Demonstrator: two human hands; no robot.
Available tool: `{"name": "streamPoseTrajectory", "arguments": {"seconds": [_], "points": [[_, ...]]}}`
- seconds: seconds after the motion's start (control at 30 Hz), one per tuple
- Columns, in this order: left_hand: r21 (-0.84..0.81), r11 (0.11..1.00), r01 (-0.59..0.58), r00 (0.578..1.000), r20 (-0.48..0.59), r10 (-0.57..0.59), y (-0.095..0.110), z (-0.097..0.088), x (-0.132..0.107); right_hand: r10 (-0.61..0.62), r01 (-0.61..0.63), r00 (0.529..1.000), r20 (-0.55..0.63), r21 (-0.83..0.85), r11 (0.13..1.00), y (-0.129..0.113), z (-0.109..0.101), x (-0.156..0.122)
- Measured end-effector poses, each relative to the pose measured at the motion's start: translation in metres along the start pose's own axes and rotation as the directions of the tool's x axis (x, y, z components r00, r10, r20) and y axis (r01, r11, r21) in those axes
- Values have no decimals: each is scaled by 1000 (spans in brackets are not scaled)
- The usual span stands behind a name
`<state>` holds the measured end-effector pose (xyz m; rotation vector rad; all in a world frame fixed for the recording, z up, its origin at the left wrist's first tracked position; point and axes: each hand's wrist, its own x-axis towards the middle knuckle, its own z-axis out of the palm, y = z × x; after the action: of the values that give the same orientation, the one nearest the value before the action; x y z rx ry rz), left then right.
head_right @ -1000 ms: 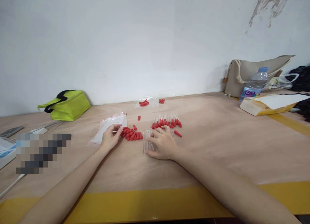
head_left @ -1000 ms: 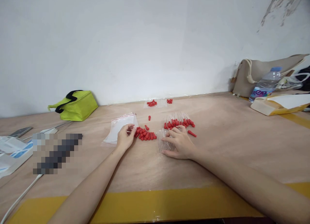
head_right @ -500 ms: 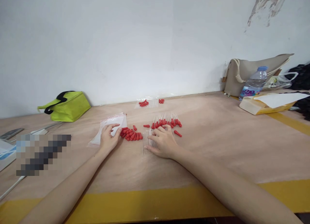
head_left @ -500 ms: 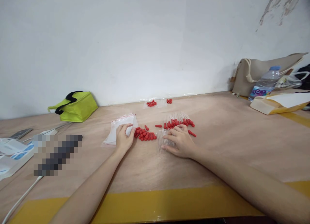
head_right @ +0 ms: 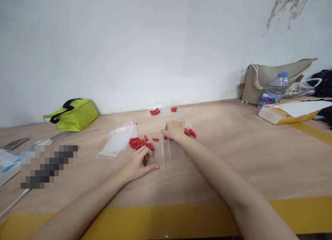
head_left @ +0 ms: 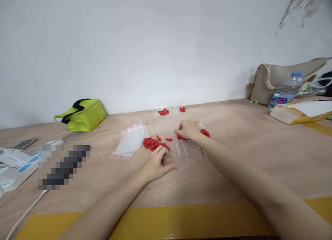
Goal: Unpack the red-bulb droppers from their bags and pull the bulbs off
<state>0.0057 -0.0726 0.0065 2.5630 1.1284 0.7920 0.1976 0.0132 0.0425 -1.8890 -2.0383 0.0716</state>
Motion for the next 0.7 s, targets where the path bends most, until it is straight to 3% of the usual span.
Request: {"name": "streamPoseTrajectory", "arguments": {"seconds": [0.3, 0.43, 0.6, 0.7], "points": [[-4, 1000, -25, 1000, 1, 25, -4, -4, -1, 114, -107, 992, 44, -135, 985, -21, 20, 15], [66, 990, -126, 989, -65, 131, -1, 1, -5, 148, -143, 988, 41, -114, 983, -24, 20, 18], [235, 955, -181, 971, -113, 211, 8, 8, 2, 126, -128, 991, -36, -51, 991, -17, 5, 5], [273, 949, -157, 974, -114, 193, 12, 10, 9, 58, -50, 976, -209, 43, 998, -2, -3, -15]]}}
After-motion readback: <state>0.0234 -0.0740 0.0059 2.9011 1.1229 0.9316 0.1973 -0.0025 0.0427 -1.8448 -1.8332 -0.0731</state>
